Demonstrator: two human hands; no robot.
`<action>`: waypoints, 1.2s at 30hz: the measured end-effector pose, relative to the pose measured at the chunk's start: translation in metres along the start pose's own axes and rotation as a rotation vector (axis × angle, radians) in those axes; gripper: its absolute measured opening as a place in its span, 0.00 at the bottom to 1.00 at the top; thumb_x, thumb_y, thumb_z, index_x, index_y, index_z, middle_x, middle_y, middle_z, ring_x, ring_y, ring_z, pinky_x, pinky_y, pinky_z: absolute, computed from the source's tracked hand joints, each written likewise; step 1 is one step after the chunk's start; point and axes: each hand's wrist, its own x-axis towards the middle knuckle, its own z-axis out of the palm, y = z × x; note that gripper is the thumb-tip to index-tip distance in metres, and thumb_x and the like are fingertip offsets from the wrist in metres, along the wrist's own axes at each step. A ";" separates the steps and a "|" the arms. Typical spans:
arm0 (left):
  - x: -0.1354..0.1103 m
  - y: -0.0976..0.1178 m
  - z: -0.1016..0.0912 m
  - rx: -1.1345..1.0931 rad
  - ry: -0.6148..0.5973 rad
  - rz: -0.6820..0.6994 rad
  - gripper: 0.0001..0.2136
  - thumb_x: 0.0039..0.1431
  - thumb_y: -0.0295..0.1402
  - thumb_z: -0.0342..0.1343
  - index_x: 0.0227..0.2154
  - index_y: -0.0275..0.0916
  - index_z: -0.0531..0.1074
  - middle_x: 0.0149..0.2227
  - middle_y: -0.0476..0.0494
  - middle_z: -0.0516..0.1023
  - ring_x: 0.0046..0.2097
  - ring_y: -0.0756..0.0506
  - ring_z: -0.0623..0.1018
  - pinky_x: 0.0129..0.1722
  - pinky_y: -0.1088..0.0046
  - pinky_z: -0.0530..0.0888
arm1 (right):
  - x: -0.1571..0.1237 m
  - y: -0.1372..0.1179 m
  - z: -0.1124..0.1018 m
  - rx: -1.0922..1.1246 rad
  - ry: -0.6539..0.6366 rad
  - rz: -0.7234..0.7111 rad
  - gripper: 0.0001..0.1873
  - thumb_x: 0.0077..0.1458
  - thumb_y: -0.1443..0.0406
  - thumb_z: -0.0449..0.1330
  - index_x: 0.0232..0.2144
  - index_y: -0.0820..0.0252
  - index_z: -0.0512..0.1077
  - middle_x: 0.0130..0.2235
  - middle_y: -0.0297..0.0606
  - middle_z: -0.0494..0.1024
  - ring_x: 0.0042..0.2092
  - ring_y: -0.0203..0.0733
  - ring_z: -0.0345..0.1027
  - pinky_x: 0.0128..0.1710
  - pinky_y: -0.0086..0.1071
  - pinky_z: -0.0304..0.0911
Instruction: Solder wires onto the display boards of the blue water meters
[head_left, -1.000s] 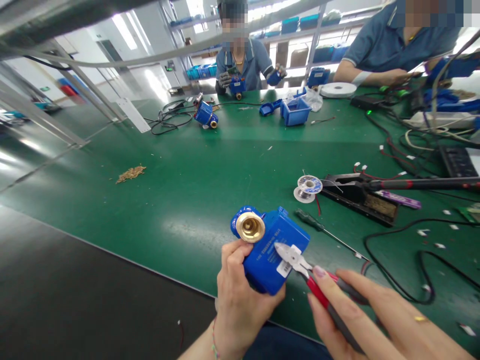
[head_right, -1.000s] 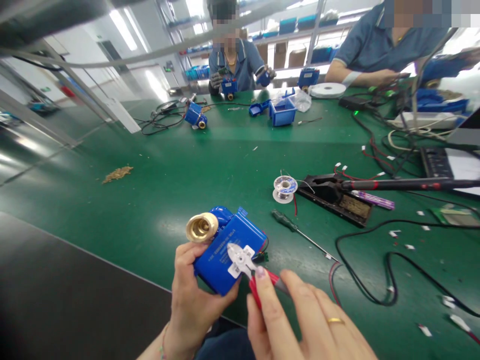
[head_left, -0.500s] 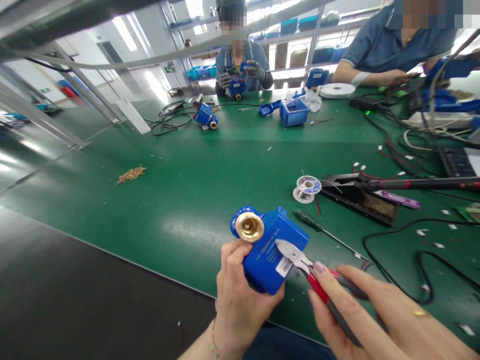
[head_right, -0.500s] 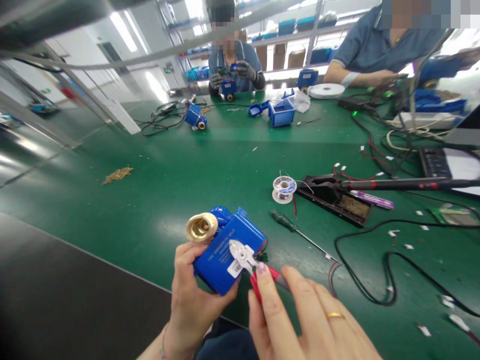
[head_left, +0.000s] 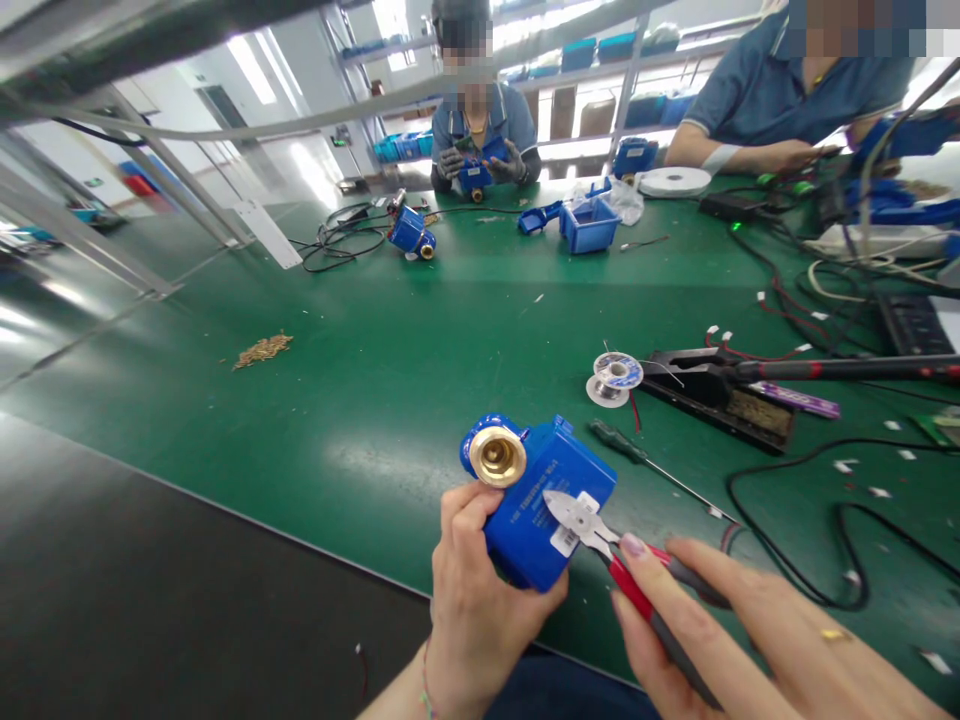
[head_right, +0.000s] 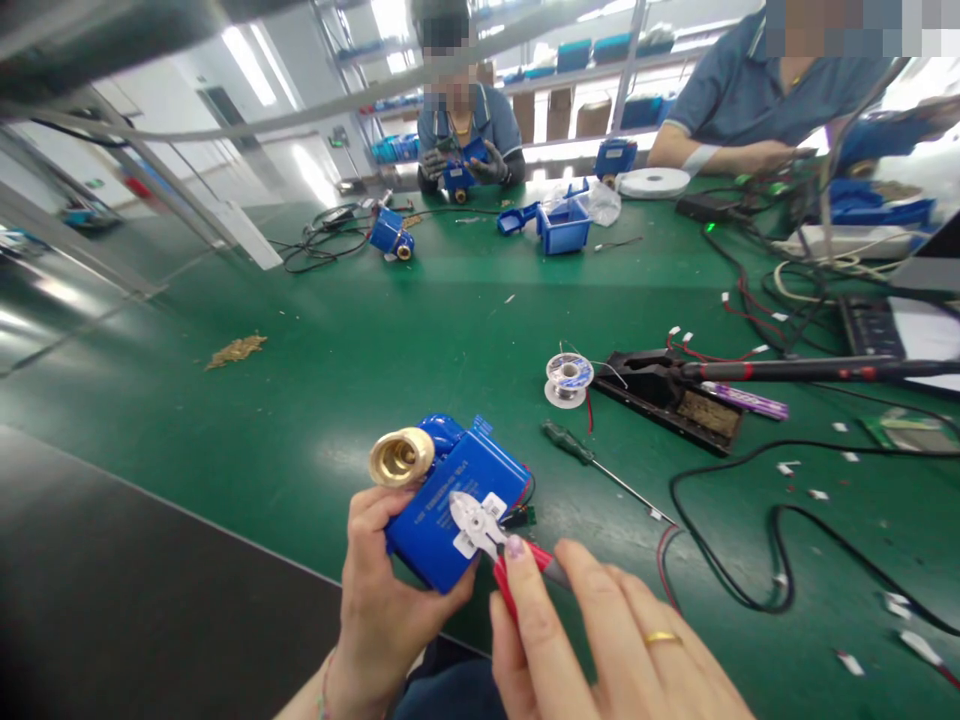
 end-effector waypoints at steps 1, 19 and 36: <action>0.000 0.000 0.000 0.001 0.003 0.002 0.26 0.40 0.29 0.63 0.43 0.33 0.60 0.42 0.38 0.67 0.44 0.42 0.71 0.40 0.65 0.72 | 0.000 0.000 0.000 0.001 -0.015 0.002 0.11 0.54 0.60 0.61 0.40 0.56 0.73 0.35 0.38 0.77 0.29 0.41 0.69 0.29 0.33 0.57; 0.000 0.000 0.000 0.009 0.006 0.012 0.26 0.40 0.29 0.63 0.43 0.34 0.60 0.41 0.38 0.67 0.42 0.42 0.72 0.37 0.65 0.73 | -0.002 0.002 0.000 -0.020 -0.011 -0.022 0.11 0.53 0.59 0.62 0.39 0.56 0.74 0.36 0.37 0.77 0.30 0.42 0.69 0.29 0.33 0.57; 0.000 0.000 0.000 0.011 -0.001 -0.007 0.26 0.41 0.29 0.62 0.44 0.36 0.59 0.42 0.39 0.67 0.44 0.42 0.72 0.38 0.65 0.74 | 0.000 0.002 -0.002 -0.002 -0.021 -0.053 0.13 0.52 0.61 0.62 0.41 0.58 0.73 0.36 0.39 0.76 0.30 0.41 0.69 0.30 0.33 0.58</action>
